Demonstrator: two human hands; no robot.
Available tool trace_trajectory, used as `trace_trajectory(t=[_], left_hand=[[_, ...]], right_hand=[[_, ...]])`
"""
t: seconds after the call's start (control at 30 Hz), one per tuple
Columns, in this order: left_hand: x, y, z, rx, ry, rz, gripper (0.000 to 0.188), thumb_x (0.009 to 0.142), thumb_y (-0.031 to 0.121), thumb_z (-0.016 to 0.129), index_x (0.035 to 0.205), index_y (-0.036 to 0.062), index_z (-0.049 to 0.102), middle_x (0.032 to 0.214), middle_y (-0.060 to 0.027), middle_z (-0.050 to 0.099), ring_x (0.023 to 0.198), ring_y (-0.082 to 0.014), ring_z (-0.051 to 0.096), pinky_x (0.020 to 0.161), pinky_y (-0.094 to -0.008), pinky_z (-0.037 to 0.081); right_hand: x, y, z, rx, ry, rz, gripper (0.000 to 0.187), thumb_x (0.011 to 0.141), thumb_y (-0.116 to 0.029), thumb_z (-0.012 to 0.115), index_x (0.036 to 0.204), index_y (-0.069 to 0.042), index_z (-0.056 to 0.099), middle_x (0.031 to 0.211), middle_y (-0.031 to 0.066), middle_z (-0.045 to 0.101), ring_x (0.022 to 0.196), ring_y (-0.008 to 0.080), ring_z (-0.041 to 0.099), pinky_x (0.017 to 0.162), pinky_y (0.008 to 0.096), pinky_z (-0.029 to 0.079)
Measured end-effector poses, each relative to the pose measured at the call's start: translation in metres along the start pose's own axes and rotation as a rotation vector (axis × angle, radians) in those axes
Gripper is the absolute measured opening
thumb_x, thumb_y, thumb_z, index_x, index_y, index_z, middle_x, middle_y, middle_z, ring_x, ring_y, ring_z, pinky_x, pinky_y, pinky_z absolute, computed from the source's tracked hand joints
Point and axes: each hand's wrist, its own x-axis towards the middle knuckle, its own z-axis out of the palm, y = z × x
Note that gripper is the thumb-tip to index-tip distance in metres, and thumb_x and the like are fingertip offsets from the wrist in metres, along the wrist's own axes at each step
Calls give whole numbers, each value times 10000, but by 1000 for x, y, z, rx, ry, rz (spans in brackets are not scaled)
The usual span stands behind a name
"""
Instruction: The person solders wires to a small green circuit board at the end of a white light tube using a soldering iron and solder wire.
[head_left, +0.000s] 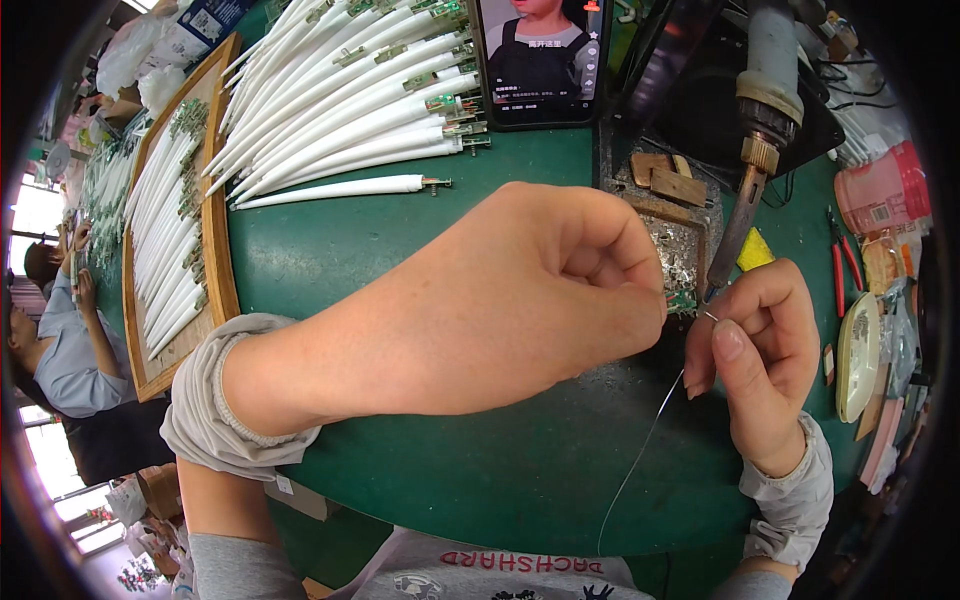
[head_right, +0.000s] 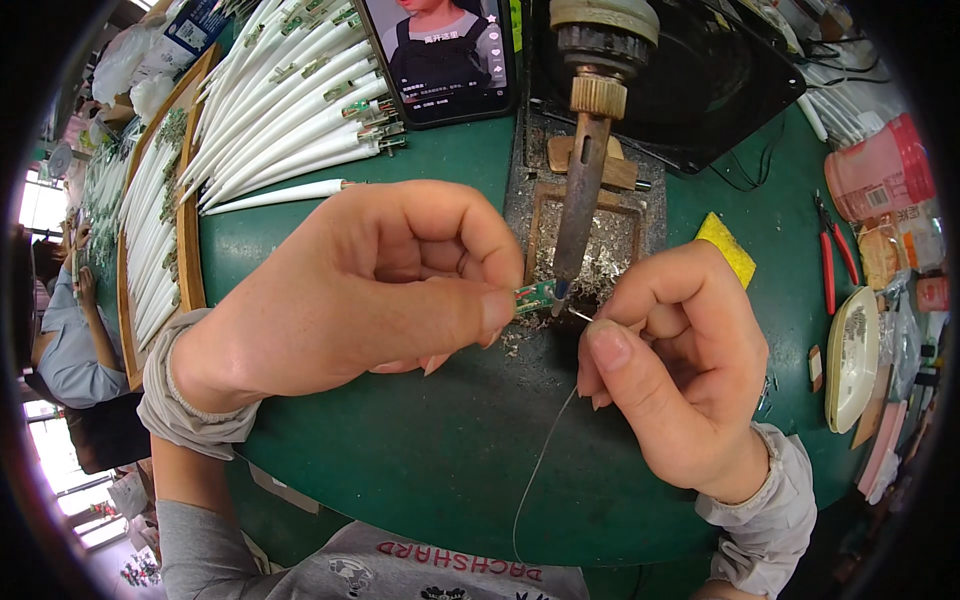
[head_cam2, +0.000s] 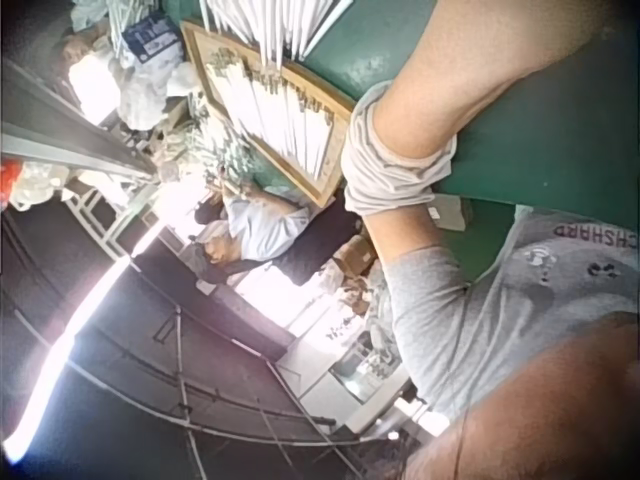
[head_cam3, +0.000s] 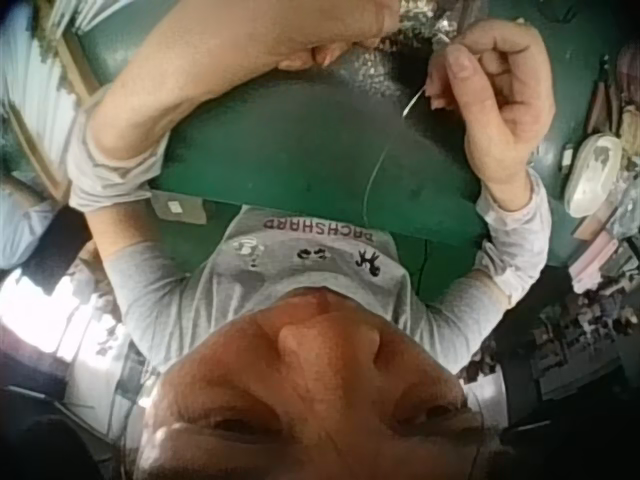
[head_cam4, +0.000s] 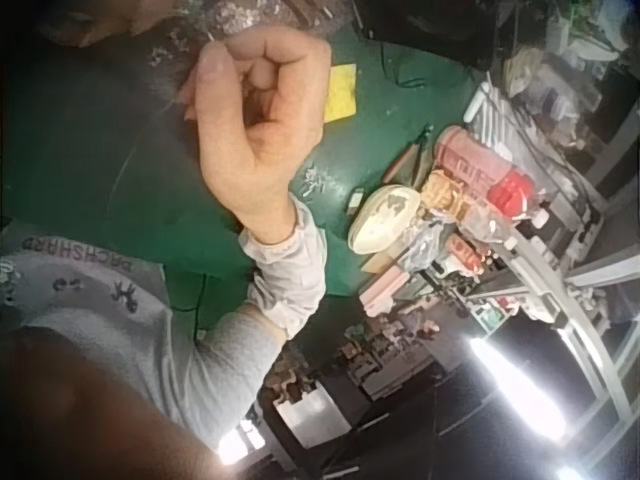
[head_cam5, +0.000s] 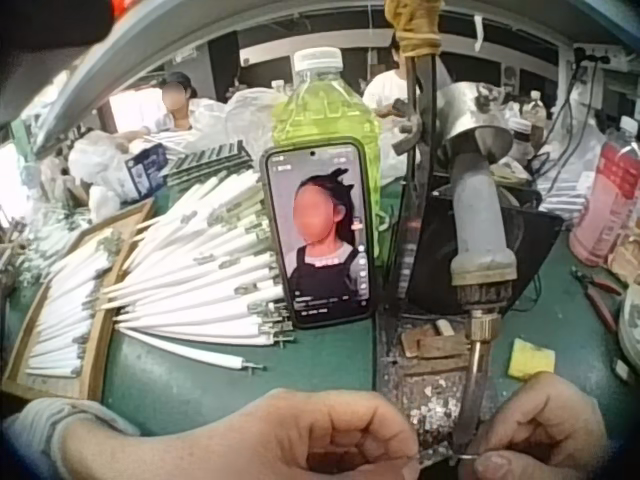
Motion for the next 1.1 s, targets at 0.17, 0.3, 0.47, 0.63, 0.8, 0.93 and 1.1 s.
trace_trajectory(t=[0.17,0.3,0.47,0.63,0.8,0.93,1.1], left_hand=[[3,-9,3,27,13,109,60,868,31,622,912,17,584,816,23,593,706,-17,517,606,-172,410],[3,-10,4,66,24,129,77,856,26,634,905,10,576,827,39,579,760,-7,515,644,-176,409],[-3,-35,17,773,132,623,147,753,-8,655,869,33,573,744,-46,559,677,-192,568,625,-273,456],[-18,-51,23,1119,129,673,241,672,132,720,824,58,548,841,-71,489,775,-241,513,637,-345,457],[-24,-26,-24,1819,612,480,172,712,122,669,832,56,565,810,-71,500,778,-245,520,648,-355,451],[-23,-29,-52,2002,675,259,164,720,120,661,837,57,565,796,-75,526,781,-254,532,655,-360,455],[-22,-24,-29,1483,407,478,189,757,94,670,870,48,527,779,-103,527,739,-295,544,646,-392,453]], right_hand=[[1,3,-1,0,1,-14,154,941,-74,525,980,22,411,732,96,573,566,80,518,514,191,412],[2,1,-3,13,-13,22,151,956,-89,501,984,13,392,673,58,539,508,61,478,475,180,378],[0,-2,-4,-13,-19,112,131,974,-105,467,984,-10,377,614,-3,454,456,40,417,425,177,316],[-3,0,-7,-6,-37,110,125,975,-105,462,989,-13,378,614,9,471,455,44,413,428,183,316],[-2,-1,-7,-7,-35,175,115,962,-86,481,982,-12,395,618,26,511,470,53,440,452,189,340],[-1,-1,-5,-5,-89,286,127,910,-60,583,921,-7,468,630,15,565,531,45,519,481,188,362],[-5,0,-1,-177,-137,233,183,825,-43,691,942,4,559,673,-9,598,573,17,536,493,174,380]])
